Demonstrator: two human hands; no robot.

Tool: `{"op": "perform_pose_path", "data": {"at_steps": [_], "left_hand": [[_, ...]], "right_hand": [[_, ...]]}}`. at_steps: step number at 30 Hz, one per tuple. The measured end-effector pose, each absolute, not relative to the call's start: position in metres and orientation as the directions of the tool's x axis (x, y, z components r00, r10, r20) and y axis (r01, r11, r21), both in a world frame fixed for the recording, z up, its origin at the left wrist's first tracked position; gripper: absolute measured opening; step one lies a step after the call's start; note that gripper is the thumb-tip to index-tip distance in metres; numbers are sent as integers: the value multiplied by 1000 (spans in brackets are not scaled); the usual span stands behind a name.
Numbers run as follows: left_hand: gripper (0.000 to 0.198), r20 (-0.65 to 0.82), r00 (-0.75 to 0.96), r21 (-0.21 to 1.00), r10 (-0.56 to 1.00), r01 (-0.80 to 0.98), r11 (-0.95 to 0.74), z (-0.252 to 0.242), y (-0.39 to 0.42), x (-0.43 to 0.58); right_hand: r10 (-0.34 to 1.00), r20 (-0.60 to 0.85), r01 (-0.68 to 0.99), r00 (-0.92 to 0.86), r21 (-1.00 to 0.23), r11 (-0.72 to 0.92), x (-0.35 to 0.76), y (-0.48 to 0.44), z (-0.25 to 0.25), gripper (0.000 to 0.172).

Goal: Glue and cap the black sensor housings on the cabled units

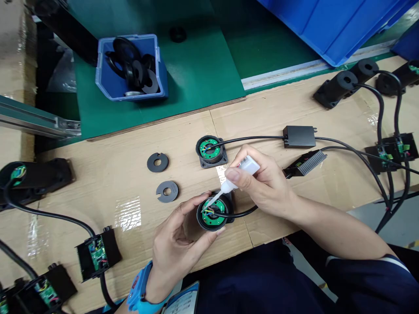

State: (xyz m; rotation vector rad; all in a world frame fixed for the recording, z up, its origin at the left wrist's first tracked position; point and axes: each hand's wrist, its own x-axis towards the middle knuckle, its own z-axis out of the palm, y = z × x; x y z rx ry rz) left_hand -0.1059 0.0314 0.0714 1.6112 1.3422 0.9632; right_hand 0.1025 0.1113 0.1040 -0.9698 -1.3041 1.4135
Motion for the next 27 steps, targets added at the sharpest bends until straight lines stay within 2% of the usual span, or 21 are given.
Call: {"op": "perform_pose_path", "data": {"at_steps": [4,6,9,12,14,16,20,24,27], "left_hand": [[53,37,169,890,985,443,-110,72,34,-111],[52,9,253,878,968,461,-128,75,38,-118],[50,0,347,923,938,360,-134,80,51,-125],[53,68,207,930,976,342,-137,80,78,-119],[67,105,124,892,987,427,-148,75,102,-109],[77,109,110,864,988,481,-149,67,125,-98],[51,168,132,860,977,465,-211,61,147,-85],[41,373,182,686,910,607,-402,73,131,-89],[37,463,245,563,852,660,-496,87,115,-95]], "right_hand": [[984,28,-194,-174,-981,-6,107,115,101,37],[993,7,-249,-120,-968,-23,111,118,100,38],[999,-40,-320,-21,-946,-44,117,125,101,43],[995,-46,-298,85,-954,-18,122,130,105,49],[988,-25,-260,153,-965,16,124,132,107,51],[978,-6,-238,208,-970,45,126,133,106,53],[966,44,-224,253,-969,103,127,132,103,50],[967,115,-170,225,-973,155,128,127,103,43],[966,182,-107,185,-973,204,127,122,103,36]]}}
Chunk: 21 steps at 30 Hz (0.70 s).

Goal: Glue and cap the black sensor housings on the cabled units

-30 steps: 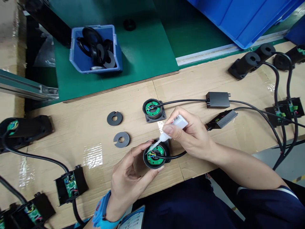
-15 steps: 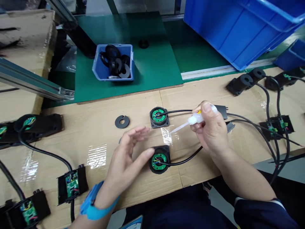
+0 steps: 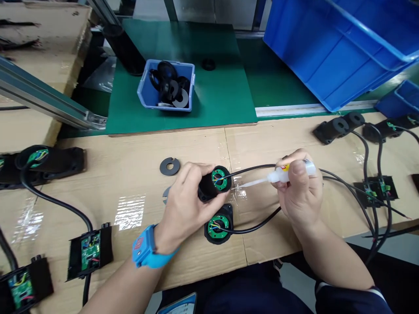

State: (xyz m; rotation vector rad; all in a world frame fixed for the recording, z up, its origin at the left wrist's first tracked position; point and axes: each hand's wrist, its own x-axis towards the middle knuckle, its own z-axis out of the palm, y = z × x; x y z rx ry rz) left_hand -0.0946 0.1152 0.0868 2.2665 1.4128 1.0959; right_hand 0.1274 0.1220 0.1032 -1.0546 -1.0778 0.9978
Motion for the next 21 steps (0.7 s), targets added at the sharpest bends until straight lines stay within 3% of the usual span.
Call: {"op": "perform_pose_path", "data": {"at_steps": [10,21], "left_hand": [[42,502,266,527,823,660,-535,101,101,-96],[45,476,274,546,835,653,-526,101,99,-98]], "right_hand": [[921,383,125,76,-920,372,126,113,106,21],[929,370,243,1,-901,359,126,110,113,19]]}}
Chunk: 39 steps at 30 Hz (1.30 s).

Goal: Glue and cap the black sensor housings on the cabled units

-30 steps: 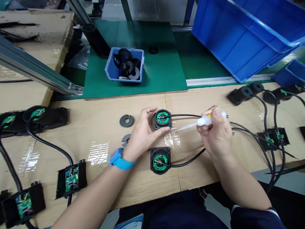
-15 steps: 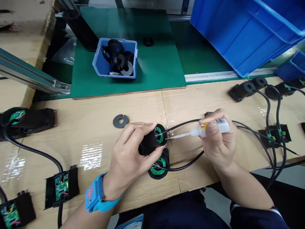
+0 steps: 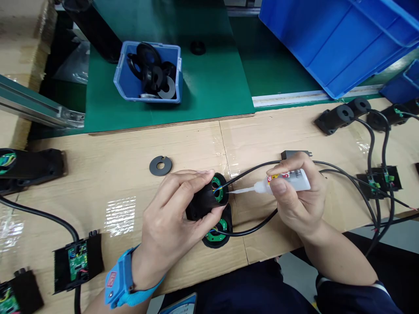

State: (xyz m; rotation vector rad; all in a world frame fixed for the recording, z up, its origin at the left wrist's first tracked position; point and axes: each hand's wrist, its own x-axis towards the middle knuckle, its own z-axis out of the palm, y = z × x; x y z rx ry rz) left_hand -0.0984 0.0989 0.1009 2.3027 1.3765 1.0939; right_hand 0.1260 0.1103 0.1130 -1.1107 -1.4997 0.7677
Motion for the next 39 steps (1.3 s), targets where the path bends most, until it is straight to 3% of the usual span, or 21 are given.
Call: {"op": "perform_pose_path", "data": {"at_steps": [6,16,20,24,27,32,39], "left_hand": [[45,443,267,590,856,631,-503,102,99,-100],[48,262,207,773,943,540,-333,102,99,-101],[49,196,192,817,961,510,-269,101,100,-103],[48,235,221,791,947,523,-318,97,103,-104],[49,202,232,822,951,487,-294,91,105,-105],[54,39,261,936,964,327,-126,82,104,-104],[55,-32,306,978,951,206,-33,80,102,-101]], "right_hand": [[900,436,305,-6,-856,416,128,110,112,19],[841,540,387,-22,-771,506,129,108,104,22],[866,498,306,35,-831,465,128,109,105,22],[919,353,82,175,-936,343,127,115,103,29],[955,252,-66,156,-962,265,124,118,101,31],[937,337,20,97,-941,337,114,117,107,25],[920,393,50,-17,-918,393,107,118,114,23]]}}
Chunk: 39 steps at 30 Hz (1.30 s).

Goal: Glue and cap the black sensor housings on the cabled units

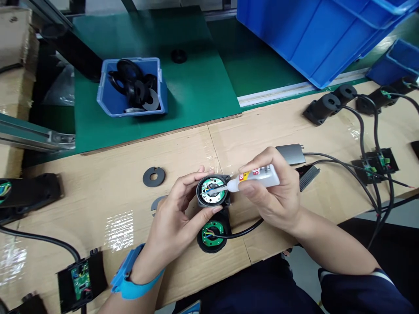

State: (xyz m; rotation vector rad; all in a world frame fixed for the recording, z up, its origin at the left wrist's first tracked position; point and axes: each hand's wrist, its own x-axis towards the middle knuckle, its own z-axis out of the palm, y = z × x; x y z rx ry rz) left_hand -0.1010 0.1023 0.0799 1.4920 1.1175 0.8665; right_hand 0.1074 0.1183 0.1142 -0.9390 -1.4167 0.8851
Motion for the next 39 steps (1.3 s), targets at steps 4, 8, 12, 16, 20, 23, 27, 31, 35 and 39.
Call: {"op": "perform_pose_path", "data": {"at_steps": [4,8,12,16,20,23,27,31,35,39], "left_hand": [[56,-47,315,983,948,183,-12,80,101,-100],[57,-38,315,985,948,169,-17,81,100,-99],[56,-31,310,982,950,186,-28,82,101,-98],[54,-14,320,977,947,208,-56,82,101,-98],[53,-5,330,976,944,208,-67,81,101,-99],[53,-4,336,978,942,200,-67,81,100,-98],[53,1,330,975,944,210,-74,80,101,-99],[53,11,308,962,951,256,-94,71,109,-100],[51,-9,371,900,929,408,-154,73,119,-103],[59,80,311,752,947,604,-262,101,113,-124]], "right_hand": [[913,405,39,-39,-913,407,107,118,112,21],[915,402,20,-37,-915,403,106,118,111,21],[914,405,25,-36,-914,406,107,119,112,21],[912,409,56,-8,-911,409,108,119,111,20],[923,384,80,19,-921,381,109,120,107,21],[927,373,93,27,-925,369,109,120,106,22],[932,362,81,29,-930,359,110,119,108,24],[951,288,12,113,-957,288,116,123,104,26],[959,115,-237,259,-955,179,124,138,94,34],[964,26,-291,263,-951,105,135,158,92,37]]}}
